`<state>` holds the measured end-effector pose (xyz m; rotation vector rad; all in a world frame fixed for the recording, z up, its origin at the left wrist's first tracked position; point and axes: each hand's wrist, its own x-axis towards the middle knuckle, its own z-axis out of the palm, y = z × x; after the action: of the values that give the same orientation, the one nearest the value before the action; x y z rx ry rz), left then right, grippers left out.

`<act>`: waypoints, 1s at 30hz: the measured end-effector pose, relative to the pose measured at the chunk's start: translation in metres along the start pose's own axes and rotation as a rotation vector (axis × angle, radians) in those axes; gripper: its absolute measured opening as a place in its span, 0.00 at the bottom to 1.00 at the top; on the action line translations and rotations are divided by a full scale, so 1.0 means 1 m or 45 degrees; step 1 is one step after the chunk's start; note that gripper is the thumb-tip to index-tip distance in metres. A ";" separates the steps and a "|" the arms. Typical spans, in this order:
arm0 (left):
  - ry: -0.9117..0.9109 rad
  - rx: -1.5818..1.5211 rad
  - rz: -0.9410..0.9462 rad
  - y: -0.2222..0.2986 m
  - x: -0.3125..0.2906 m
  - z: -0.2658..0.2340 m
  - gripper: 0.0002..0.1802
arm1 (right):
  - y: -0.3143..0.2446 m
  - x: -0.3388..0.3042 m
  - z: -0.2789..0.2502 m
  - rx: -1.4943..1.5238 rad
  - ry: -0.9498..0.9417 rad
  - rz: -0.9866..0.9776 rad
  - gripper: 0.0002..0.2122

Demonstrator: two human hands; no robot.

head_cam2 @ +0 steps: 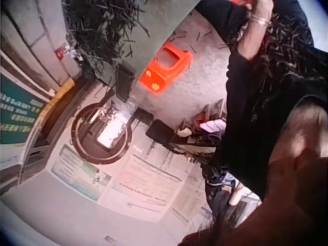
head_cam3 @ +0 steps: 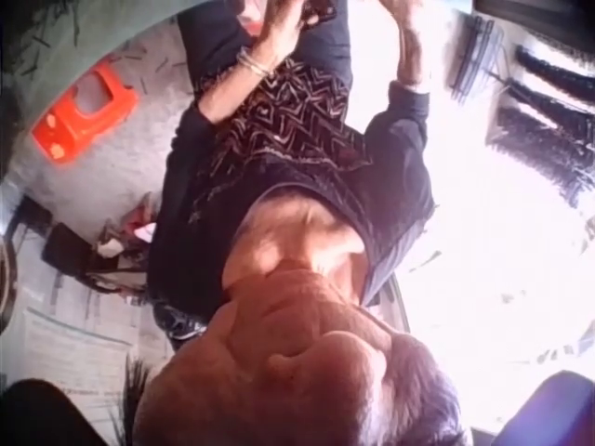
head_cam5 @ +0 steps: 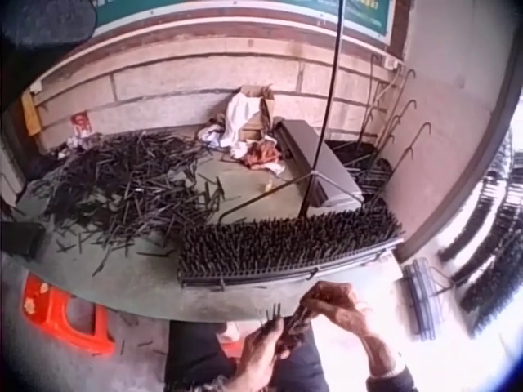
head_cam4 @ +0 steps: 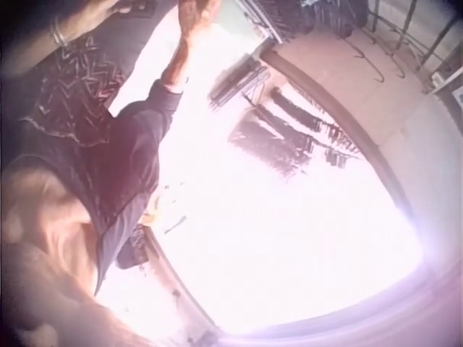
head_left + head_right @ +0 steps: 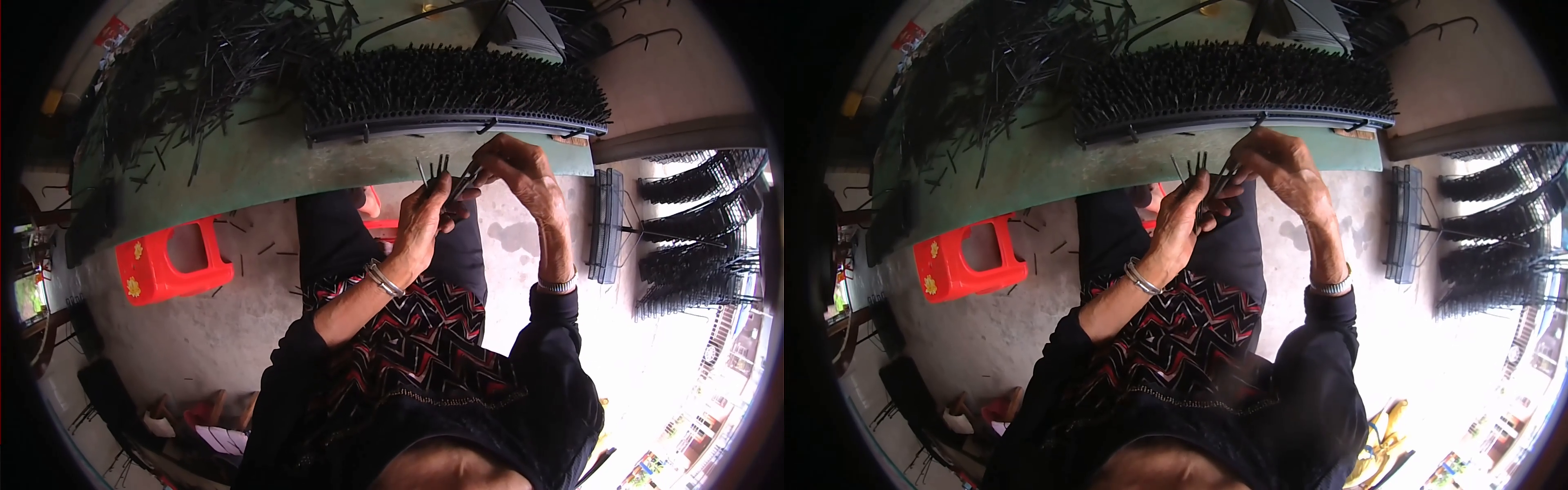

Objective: Assembling mesh panels by inserting black rods into a perforated base.

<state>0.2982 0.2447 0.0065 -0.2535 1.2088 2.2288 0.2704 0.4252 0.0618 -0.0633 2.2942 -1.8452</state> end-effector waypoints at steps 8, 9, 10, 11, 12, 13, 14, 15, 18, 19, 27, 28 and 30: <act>0.036 -0.004 -0.158 -0.009 0.002 -0.013 0.22 | -0.007 0.027 -0.016 -0.534 0.886 -0.425 0.04; 0.031 -0.024 -0.161 -0.011 0.000 -0.012 0.22 | -0.001 0.034 -0.018 -0.530 0.867 -0.449 0.05; 0.026 -0.044 -0.165 -0.012 -0.001 -0.011 0.22 | 0.004 0.038 -0.020 -0.529 0.867 -0.453 0.05; 0.015 -0.047 -0.161 -0.013 -0.002 -0.012 0.21 | 0.007 0.040 -0.022 -0.533 0.828 -0.439 0.05; 0.016 -0.047 -0.157 -0.013 -0.002 -0.013 0.21 | 0.008 0.042 -0.023 -0.536 0.788 -0.425 0.05; 0.019 -0.035 -0.166 -0.014 -0.003 -0.015 0.21 | 0.011 0.045 -0.024 -0.519 0.778 -0.433 0.05; 0.021 -0.023 -0.175 -0.014 -0.003 -0.016 0.20 | 0.010 0.047 -0.025 -0.519 0.779 -0.437 0.05; 0.022 -0.021 -0.171 -0.013 -0.004 -0.018 0.20 | 0.009 0.048 -0.026 -0.552 0.769 -0.428 0.05; 0.068 0.033 -0.107 -0.012 -0.008 -0.026 0.20 | 0.006 0.052 -0.028 -0.590 0.745 -0.407 0.06; 0.078 0.074 -0.087 -0.012 -0.009 -0.031 0.20 | 0.005 0.053 -0.029 -0.596 0.729 -0.392 0.06; 0.371 0.310 0.176 0.023 -0.011 -0.094 0.16 | 0.000 0.056 -0.038 -0.680 0.615 -0.417 0.05; 0.496 0.365 0.196 0.031 -0.008 -0.105 0.15 | 0.001 0.056 -0.040 -0.688 0.581 -0.437 0.05; 0.709 0.450 0.259 0.048 0.003 -0.130 0.13 | -0.001 0.056 -0.040 -0.655 0.576 -0.442 0.05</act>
<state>0.2542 0.1198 -0.0352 -0.6625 1.9723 2.1234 0.2085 0.4548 0.0639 -0.1366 3.2094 -1.4540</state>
